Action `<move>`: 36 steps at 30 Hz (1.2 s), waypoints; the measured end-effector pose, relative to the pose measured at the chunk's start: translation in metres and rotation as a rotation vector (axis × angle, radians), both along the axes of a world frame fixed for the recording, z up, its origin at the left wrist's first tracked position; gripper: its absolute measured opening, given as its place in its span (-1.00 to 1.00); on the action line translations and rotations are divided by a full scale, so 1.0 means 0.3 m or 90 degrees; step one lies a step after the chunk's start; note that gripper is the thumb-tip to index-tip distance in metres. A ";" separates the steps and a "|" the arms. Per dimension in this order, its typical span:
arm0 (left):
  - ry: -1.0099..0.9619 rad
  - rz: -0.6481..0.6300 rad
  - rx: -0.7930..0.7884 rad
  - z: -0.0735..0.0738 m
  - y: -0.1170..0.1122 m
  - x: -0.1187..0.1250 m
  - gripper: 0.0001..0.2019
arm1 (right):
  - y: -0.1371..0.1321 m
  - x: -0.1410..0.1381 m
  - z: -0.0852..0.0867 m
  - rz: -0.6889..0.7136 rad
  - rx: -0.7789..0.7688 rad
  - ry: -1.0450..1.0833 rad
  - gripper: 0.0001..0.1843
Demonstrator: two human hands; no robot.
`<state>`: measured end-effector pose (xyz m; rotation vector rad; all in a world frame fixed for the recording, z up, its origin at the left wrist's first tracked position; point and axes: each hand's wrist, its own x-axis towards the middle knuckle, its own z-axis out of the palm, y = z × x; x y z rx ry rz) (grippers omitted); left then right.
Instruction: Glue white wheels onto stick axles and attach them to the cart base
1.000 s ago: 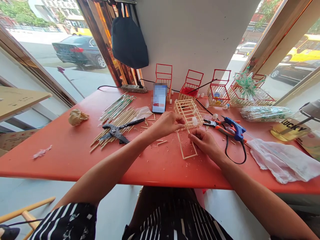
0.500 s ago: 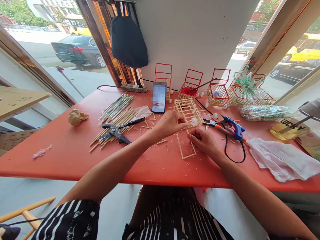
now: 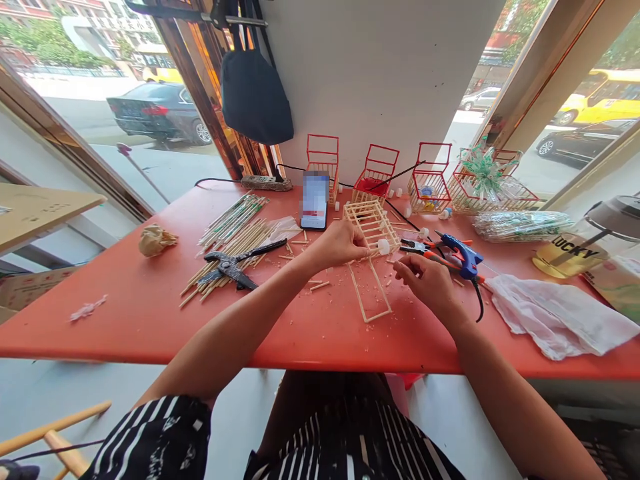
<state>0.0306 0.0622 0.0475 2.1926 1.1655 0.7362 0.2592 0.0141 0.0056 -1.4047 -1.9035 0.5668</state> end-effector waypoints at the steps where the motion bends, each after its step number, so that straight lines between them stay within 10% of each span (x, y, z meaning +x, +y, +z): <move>1: -0.012 -0.001 -0.018 -0.001 -0.003 -0.004 -0.72 | -0.001 0.003 0.004 -0.007 0.007 -0.003 -0.64; 21: -0.282 0.152 -0.068 0.115 -0.005 -0.334 -0.86 | -0.015 0.070 0.059 -0.243 0.243 0.127 -0.54; 31: -0.297 0.138 -0.091 0.109 -0.005 -0.325 -0.85 | -0.122 -0.117 0.092 0.370 -0.034 0.026 -0.52; 33: -0.332 0.131 -0.111 0.109 -0.003 -0.332 -0.83 | -0.135 -0.093 0.095 0.403 -0.057 0.014 -0.78; 36: -0.392 0.165 -0.133 0.119 -0.002 -0.357 -0.86 | -0.141 0.011 0.112 0.341 -0.067 0.066 -0.56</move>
